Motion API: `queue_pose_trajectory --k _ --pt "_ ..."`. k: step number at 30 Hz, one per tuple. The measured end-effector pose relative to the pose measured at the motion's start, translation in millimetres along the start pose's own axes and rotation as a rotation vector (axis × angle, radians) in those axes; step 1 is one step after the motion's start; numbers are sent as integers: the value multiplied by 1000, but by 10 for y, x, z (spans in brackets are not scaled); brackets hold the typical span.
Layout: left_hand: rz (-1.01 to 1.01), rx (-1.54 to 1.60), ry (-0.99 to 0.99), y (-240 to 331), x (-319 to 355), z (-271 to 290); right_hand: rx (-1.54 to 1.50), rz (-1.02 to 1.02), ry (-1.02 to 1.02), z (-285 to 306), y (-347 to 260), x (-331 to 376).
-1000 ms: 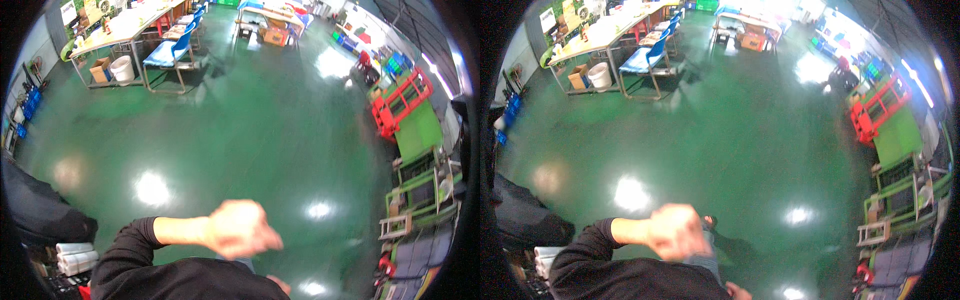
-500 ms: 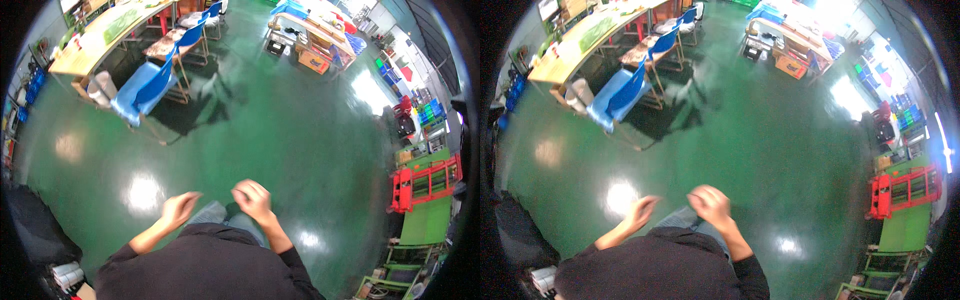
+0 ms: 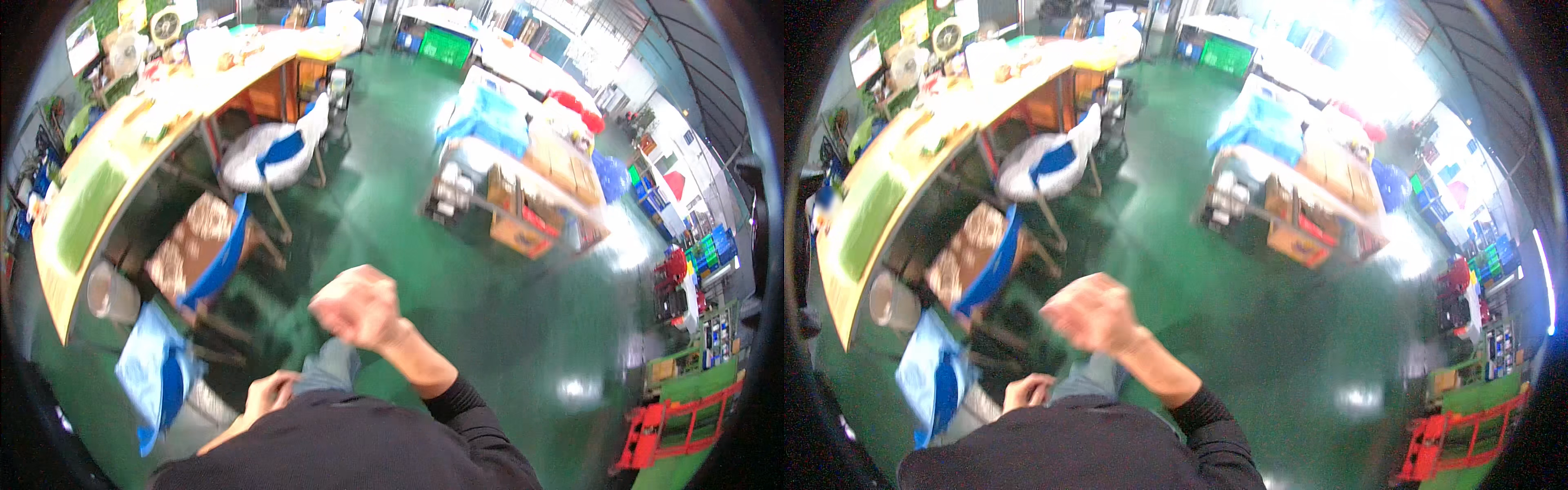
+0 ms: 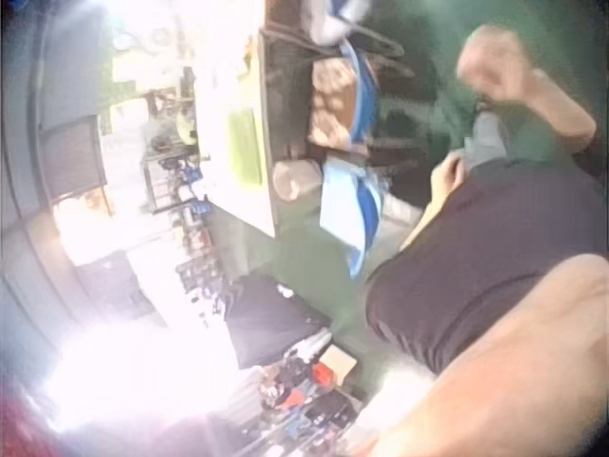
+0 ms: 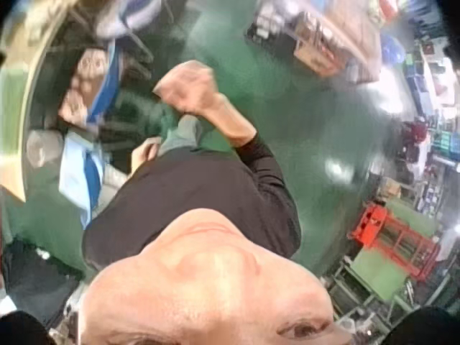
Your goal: The person sits on the floor and wipes the inside of black plastic crates with a cloth. They place white paper sheets into the crates and stack them. Later, they walk to a table, pick up a green basket filled with black parts, and hand it to another person.
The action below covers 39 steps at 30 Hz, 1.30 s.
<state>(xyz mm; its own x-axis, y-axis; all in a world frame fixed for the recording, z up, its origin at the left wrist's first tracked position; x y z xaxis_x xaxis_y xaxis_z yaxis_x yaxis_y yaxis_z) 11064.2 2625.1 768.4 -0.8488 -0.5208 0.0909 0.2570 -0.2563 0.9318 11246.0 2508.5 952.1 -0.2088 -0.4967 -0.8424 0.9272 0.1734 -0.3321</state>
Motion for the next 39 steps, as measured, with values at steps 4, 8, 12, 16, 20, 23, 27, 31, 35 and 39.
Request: queue_pose_trajectory --k 4,8,12,16,20,23,27,31,35,39 --pt "146 -27 77 412 -2671 -328 -226 103 -59 -96 1930 -737" --pt "-458 65 -46 2368 -5832 -1532 163 -1213 237 651 4673 361" --pt "-1113 279 -269 4112 -7997 -2606 336 -1433 269 1432 6503 495" --pt "-1115 29 -345 4312 -10102 -3314 358 -1307 279 1582 9216 -918" --pt "-188 -7 -109 3045 -12191 -3094 113 -598 255 1130 11791 -3600" --pt "-24 -127 154 2424 -13547 -2719 -87 -56 174 828 13044 -5087" --pt "-214 -367 143 2897 -16138 -3447 -100 -6 56 812 14850 -5751" --pt "-515 -165 -231 4659 -18677 -5196 136 -745 24 1571 17012 -4959" --pt "-1015 -38 -375 6637 -20426 -6503 326 -1541 518 3159 18513 -3520" --pt "-1044 -93 -398 7177 -22091 -7651 509 -1511 742 4187 20196 -3662"
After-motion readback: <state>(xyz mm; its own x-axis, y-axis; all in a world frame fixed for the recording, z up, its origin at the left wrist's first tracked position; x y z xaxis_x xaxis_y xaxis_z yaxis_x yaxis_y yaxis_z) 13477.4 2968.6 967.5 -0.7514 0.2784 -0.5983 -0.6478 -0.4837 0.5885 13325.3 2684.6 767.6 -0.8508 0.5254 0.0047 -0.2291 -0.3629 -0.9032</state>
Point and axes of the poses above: each hand's wrist, its own x-axis away from the middle knuckle, its own z-axis out of the back of the hand, y = z × x, the point moved 9 cm from there along -x, towards the middle knuckle, and after that the axes turned 7 degrees about y, right-handed, at the moved point
